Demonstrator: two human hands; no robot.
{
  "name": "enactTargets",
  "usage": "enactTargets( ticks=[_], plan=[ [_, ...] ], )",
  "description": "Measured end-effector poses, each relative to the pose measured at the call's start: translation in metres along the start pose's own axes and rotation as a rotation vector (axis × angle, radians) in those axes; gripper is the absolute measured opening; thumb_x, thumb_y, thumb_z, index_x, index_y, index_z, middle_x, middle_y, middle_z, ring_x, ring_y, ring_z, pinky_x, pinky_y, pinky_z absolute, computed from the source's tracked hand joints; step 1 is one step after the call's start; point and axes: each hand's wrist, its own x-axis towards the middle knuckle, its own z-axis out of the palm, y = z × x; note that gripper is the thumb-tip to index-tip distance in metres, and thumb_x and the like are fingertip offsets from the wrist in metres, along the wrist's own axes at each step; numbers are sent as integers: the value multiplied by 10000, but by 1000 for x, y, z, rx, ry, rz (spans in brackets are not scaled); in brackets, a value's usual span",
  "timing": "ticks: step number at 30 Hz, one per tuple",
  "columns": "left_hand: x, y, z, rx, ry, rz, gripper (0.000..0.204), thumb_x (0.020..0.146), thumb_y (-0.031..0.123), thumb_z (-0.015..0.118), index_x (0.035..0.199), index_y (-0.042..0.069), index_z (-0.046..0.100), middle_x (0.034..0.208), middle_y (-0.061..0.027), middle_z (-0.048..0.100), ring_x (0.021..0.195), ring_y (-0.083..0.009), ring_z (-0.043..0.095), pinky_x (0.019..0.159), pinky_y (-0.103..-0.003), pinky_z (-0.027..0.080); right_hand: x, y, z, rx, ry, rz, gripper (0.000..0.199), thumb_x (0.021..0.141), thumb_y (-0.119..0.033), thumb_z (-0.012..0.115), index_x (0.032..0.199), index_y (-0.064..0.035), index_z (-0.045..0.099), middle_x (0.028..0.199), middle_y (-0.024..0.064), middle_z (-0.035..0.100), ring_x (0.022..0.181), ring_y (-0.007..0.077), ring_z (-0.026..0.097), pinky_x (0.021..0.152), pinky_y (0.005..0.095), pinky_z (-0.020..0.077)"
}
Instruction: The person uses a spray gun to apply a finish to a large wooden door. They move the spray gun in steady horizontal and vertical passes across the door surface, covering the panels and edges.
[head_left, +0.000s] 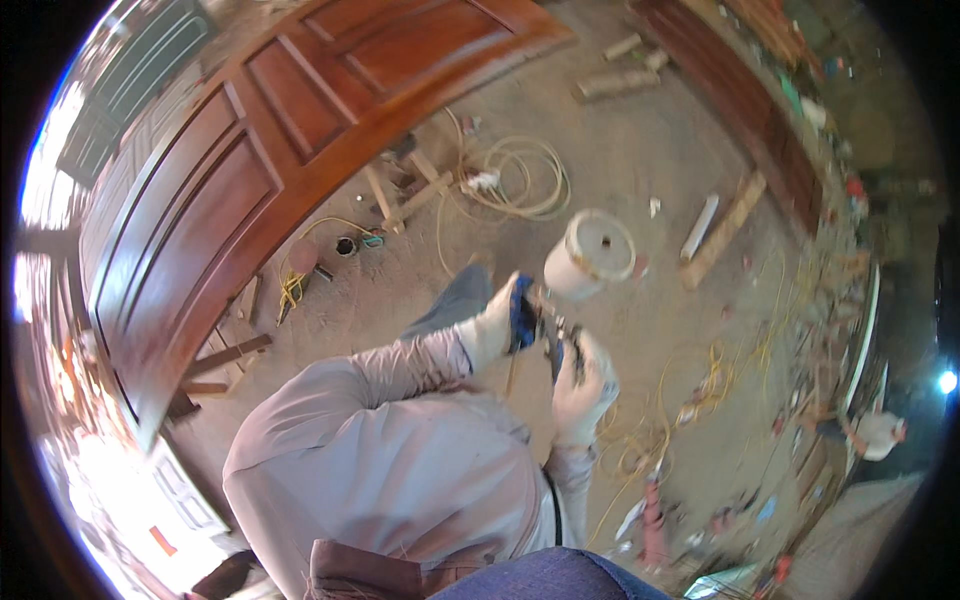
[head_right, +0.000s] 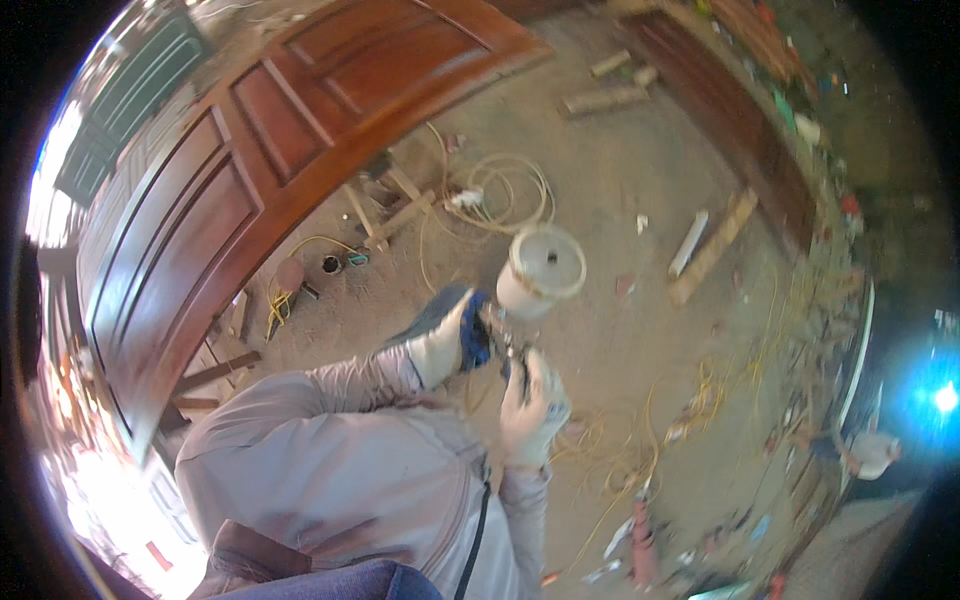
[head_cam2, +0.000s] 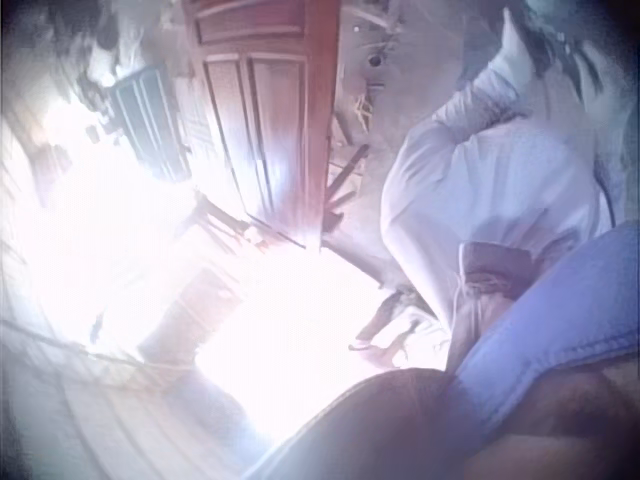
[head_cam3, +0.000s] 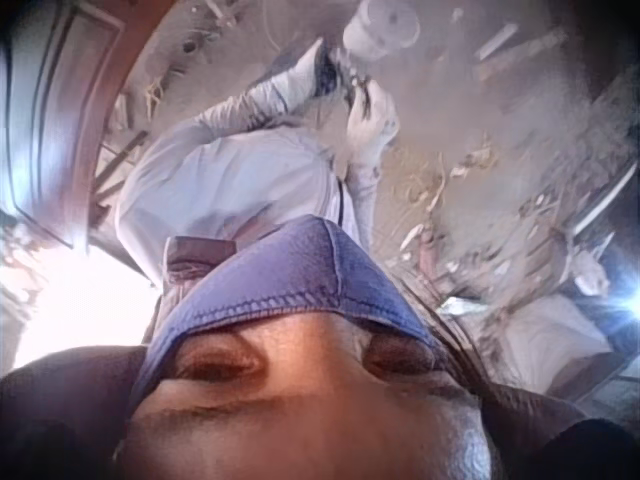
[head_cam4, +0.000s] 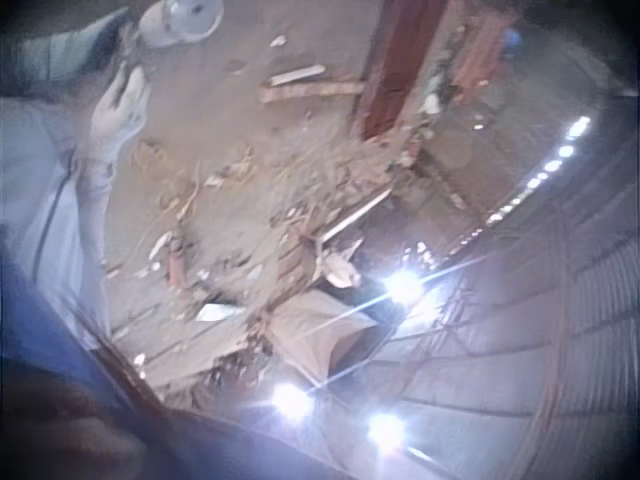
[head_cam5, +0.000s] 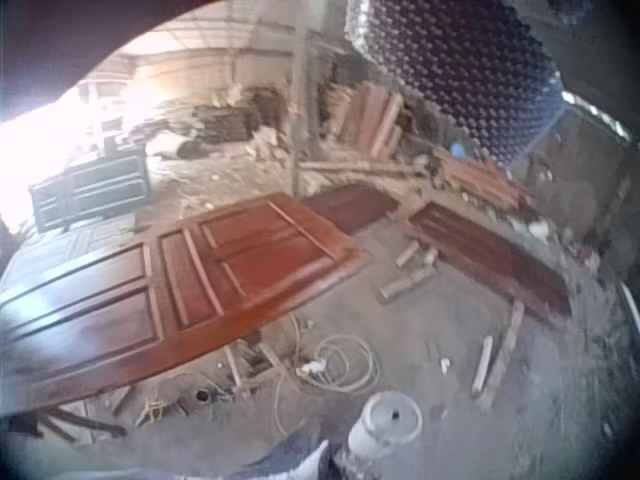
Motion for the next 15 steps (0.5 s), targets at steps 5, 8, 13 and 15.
enactTargets(
  ticks=[5,8,13,15],
  plan=[
    [108,63,90,62,-81,6,455,955,513,476,930,90,642,863,-114,678,784,-291,646,727,-422,539,124,61,19,21,-18,104,231,866,-72,695,1073,13,637,990,186,686,862,354,671,750,397,527],
    [159,110,163,285,172,-18,367,894,496,555,702,184,572,586,4,539,465,-161,510,406,-304,392,208,97,22,135,-22,192,242,857,-76,704,1081,-7,641,990,171,688,856,339,674,742,372,528],
    [229,141,255,325,209,84,345,892,464,579,686,190,549,578,4,529,455,-155,496,401,-308,391,313,157,31,80,-17,122,258,852,-100,709,1094,-38,645,966,142,688,815,310,672,704,352,521],
    [267,149,277,264,163,51,338,892,455,586,689,187,556,576,2,537,454,-158,497,408,-314,402,351,190,40,64,-3,133,257,851,-105,705,1093,-45,646,948,135,683,798,306,667,691,361,517]
  ],
)
